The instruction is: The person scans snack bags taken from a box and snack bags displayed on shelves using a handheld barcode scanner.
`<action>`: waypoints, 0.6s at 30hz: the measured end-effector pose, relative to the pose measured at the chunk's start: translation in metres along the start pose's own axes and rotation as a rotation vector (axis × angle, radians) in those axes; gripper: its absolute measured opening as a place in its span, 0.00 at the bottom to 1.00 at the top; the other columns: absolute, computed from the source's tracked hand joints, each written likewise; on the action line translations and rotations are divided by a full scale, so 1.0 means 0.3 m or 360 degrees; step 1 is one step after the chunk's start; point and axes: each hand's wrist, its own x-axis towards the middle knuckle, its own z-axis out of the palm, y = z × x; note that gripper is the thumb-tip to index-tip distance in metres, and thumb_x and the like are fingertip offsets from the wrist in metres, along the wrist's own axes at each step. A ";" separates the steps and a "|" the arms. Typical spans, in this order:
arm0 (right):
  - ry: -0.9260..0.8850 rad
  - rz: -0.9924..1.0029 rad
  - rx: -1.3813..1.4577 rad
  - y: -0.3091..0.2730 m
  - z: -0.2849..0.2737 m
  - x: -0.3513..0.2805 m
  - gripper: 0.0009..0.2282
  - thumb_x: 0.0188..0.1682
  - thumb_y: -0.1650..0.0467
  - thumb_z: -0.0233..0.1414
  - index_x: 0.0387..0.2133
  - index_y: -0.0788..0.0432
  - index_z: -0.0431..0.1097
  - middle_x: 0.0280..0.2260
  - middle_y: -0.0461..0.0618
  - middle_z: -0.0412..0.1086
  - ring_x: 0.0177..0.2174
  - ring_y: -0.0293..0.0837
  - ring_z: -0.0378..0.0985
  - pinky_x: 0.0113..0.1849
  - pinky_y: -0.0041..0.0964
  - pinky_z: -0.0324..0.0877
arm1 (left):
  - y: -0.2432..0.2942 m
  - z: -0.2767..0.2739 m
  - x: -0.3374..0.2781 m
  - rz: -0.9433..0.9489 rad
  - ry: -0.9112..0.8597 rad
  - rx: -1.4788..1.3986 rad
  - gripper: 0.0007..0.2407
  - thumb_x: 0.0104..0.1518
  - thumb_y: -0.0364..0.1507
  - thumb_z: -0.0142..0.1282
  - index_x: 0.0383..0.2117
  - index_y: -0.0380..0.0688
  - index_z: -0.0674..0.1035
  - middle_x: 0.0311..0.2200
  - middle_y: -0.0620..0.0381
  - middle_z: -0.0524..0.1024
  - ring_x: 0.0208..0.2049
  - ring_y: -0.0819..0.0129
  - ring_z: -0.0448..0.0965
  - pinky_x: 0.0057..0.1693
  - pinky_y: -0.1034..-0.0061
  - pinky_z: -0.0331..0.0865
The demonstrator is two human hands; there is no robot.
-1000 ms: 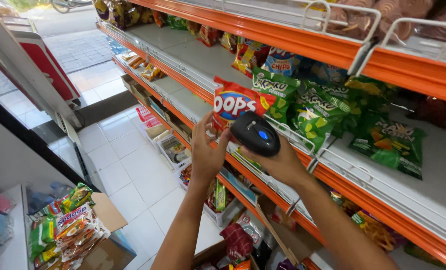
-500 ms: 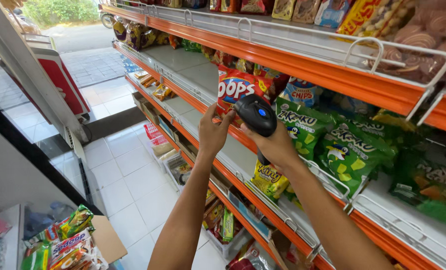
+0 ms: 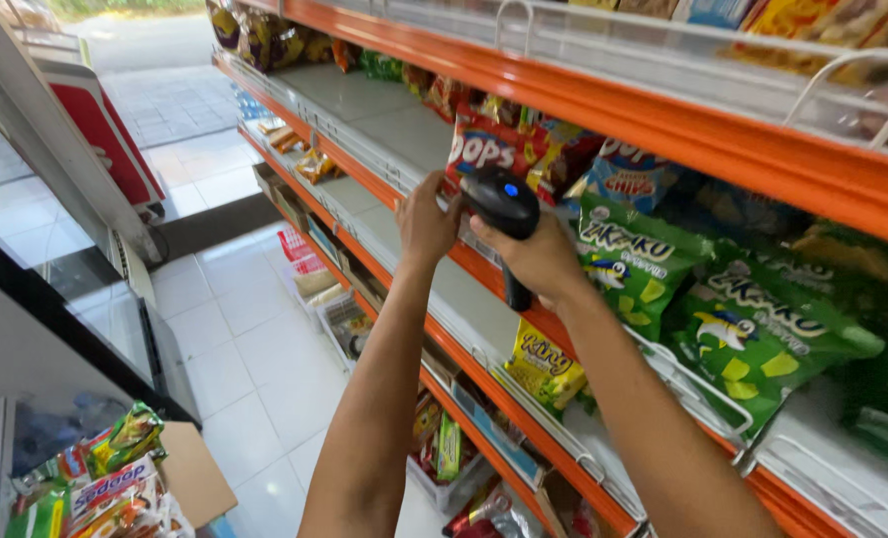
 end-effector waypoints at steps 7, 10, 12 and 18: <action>-0.0088 0.0110 0.0135 0.004 -0.022 -0.002 0.15 0.43 0.66 0.64 0.40 0.61 0.78 0.32 0.43 0.77 0.30 0.33 0.73 0.34 0.33 0.71 | -0.032 0.079 0.108 -0.0134 -0.0049 0.0385 0.14 0.55 0.40 0.61 0.43 0.50 0.81 0.35 0.50 0.83 0.44 0.46 0.80 0.53 0.45 0.62; -0.0023 0.0108 0.0073 0.007 -0.018 -0.003 0.15 0.42 0.65 0.66 0.37 0.63 0.78 0.30 0.45 0.76 0.28 0.35 0.71 0.32 0.34 0.70 | -0.038 0.134 0.161 -0.0241 -0.0096 0.0316 0.16 0.54 0.42 0.62 0.46 0.52 0.80 0.39 0.50 0.82 0.47 0.47 0.79 0.53 0.48 0.67; -0.0031 0.0110 0.0050 0.005 -0.018 -0.003 0.15 0.42 0.65 0.65 0.36 0.64 0.78 0.29 0.45 0.75 0.27 0.35 0.71 0.31 0.35 0.69 | -0.036 0.154 0.193 -0.0371 -0.0154 0.0286 0.17 0.53 0.43 0.63 0.47 0.54 0.79 0.41 0.51 0.82 0.49 0.48 0.79 0.55 0.49 0.68; -0.0027 0.0071 -0.0103 0.023 -0.019 -0.012 0.15 0.42 0.63 0.65 0.33 0.64 0.79 0.26 0.45 0.75 0.25 0.35 0.71 0.29 0.36 0.69 | -0.058 0.171 0.139 -0.0370 -0.0180 0.0290 0.20 0.61 0.40 0.58 0.58 0.52 0.74 0.51 0.46 0.79 0.57 0.45 0.73 0.67 0.41 0.53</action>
